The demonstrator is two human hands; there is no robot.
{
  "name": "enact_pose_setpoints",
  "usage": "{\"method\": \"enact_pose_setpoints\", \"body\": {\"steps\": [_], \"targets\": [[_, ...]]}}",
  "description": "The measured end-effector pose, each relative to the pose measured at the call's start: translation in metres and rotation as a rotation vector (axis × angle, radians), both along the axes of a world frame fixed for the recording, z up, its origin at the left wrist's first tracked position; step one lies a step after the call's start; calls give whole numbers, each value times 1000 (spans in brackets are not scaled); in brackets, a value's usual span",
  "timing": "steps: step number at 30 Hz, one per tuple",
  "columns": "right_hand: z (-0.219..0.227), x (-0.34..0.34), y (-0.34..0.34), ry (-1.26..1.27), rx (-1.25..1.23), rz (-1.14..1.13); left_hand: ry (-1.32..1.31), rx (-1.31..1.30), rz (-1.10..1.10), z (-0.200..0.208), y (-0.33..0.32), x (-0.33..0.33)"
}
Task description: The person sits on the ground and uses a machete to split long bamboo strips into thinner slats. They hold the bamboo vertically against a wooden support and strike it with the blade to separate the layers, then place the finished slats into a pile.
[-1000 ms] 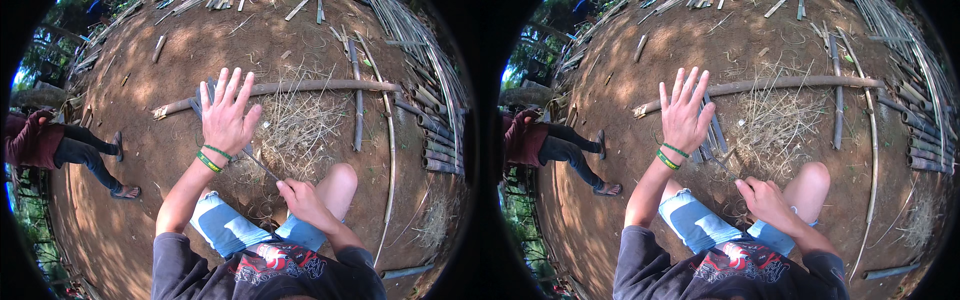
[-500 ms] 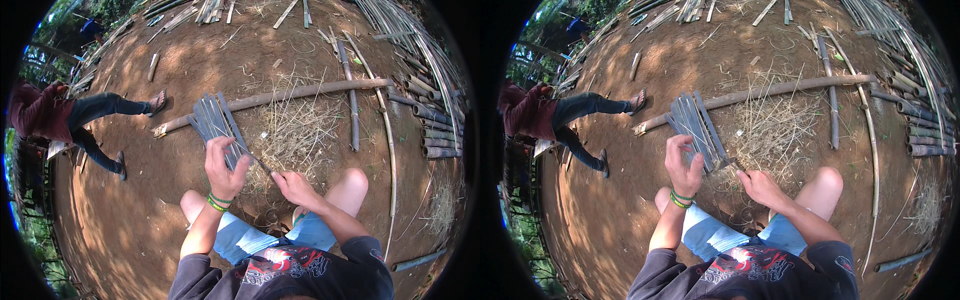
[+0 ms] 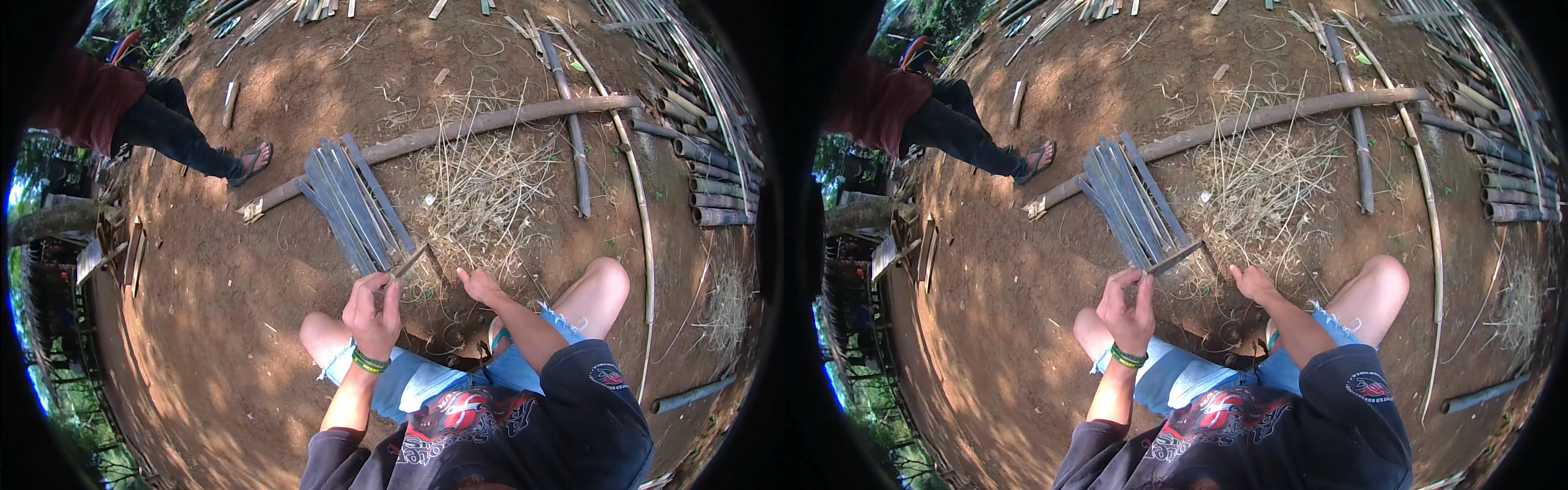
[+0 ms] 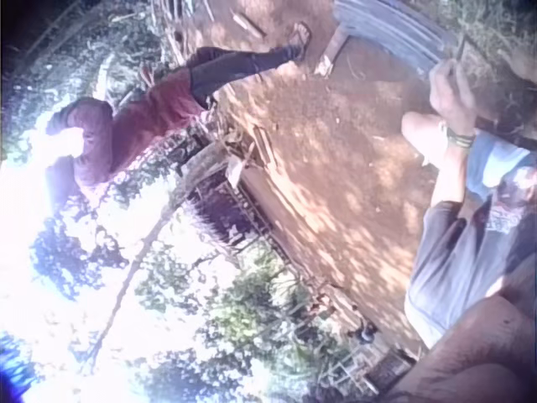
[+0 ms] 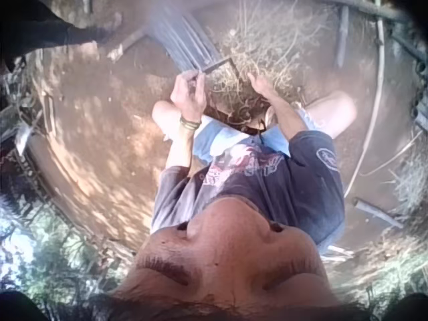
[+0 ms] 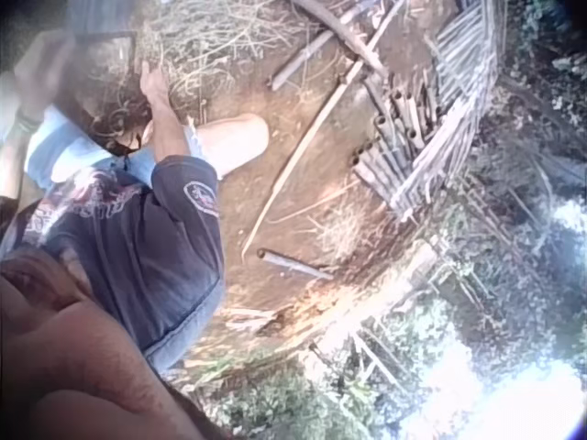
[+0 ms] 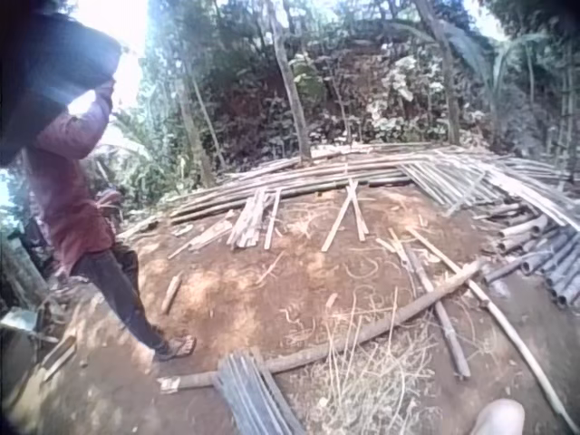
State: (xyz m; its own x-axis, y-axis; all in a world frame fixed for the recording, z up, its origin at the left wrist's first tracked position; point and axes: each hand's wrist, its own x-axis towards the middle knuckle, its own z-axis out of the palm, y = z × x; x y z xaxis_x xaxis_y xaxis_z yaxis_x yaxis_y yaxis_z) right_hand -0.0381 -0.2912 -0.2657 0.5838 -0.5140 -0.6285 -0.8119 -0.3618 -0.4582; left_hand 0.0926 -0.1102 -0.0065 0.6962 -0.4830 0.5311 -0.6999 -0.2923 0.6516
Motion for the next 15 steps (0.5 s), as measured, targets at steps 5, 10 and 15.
{"method": "enact_pose_setpoints", "body": {"steps": [5, 10, 15], "targets": [[57, 6, 31, -90, 121, -15, 109, -35, 96, -15, 19, 3], [53, -22, 56, -158, 23, -91, 120, -19, 152, -13, 18, 9], [32, -19, 40, 8, 497, -413, 570, -202, 66, 13, 5, 22]]}}
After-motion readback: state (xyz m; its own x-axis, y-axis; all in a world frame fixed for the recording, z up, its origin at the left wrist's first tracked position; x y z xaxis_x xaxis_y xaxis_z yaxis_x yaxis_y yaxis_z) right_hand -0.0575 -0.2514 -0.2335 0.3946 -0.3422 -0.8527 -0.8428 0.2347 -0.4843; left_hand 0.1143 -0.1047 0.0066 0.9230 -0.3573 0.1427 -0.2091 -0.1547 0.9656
